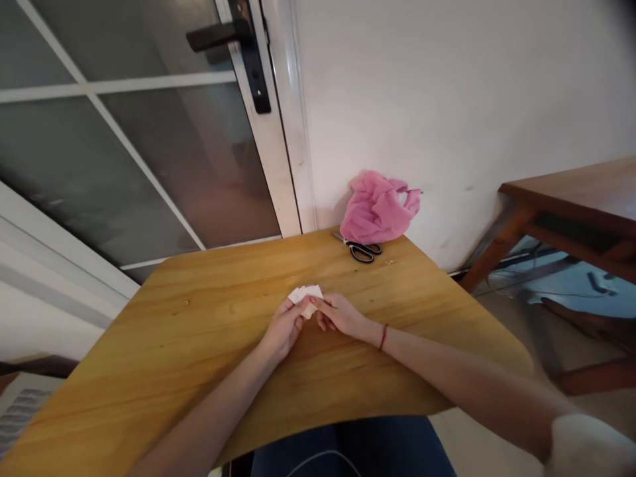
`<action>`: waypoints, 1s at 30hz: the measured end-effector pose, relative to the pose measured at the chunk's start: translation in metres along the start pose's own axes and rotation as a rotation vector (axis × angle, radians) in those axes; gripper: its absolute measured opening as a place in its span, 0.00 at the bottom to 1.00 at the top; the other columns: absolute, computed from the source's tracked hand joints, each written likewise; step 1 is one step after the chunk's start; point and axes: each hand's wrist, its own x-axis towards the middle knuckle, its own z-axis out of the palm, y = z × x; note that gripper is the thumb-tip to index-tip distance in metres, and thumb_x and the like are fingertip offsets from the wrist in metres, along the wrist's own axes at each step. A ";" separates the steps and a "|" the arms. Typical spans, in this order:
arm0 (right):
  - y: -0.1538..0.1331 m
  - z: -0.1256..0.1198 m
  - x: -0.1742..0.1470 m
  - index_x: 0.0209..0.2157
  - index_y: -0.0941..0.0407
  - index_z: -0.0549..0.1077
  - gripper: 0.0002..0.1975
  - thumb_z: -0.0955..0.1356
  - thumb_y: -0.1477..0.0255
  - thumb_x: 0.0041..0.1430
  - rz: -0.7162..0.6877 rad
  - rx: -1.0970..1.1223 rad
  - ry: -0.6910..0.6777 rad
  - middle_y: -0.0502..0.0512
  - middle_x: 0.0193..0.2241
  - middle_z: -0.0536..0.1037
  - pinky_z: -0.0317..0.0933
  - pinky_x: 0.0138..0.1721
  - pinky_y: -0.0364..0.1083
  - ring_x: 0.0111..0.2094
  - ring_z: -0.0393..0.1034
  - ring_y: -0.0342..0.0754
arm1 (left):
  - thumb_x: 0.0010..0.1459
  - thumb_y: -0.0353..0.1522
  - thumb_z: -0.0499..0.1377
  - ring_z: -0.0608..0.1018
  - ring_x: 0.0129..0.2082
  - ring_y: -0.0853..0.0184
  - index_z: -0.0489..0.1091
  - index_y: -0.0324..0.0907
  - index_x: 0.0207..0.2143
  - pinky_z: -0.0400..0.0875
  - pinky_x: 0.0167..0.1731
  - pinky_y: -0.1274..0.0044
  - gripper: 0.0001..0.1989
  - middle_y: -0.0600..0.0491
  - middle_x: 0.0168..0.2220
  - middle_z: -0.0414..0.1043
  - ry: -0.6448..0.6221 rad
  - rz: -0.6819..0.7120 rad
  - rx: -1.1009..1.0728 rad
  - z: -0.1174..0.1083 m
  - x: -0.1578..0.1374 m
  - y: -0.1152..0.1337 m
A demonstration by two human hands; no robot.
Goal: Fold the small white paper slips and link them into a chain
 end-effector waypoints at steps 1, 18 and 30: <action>0.001 0.000 0.002 0.22 0.59 0.69 0.27 0.57 0.53 0.59 0.000 0.007 -0.001 0.47 0.11 0.65 0.47 0.15 0.38 0.12 0.54 0.37 | 0.48 0.31 0.63 0.76 0.29 0.70 0.72 0.35 0.37 0.70 0.32 0.81 0.12 0.48 0.34 0.76 0.001 -0.006 0.005 -0.001 0.002 0.001; -0.021 0.039 0.083 0.29 0.58 0.67 0.26 0.54 0.51 0.58 -0.156 0.195 0.569 0.54 0.19 0.72 0.56 0.17 0.43 0.18 0.63 0.45 | 0.59 0.35 0.54 0.74 0.33 0.68 0.65 0.37 0.45 0.72 0.31 0.73 0.14 0.49 0.40 0.69 0.250 0.209 -0.111 0.013 0.059 0.016; -0.008 0.041 0.085 0.36 0.58 0.71 0.19 0.56 0.60 0.61 -0.206 0.110 0.737 0.61 0.35 0.77 0.63 0.37 0.45 0.36 0.71 0.50 | 0.54 0.31 0.59 0.77 0.37 0.67 0.71 0.40 0.39 0.69 0.42 0.76 0.09 0.51 0.35 0.76 0.295 0.313 -0.280 0.006 0.067 -0.007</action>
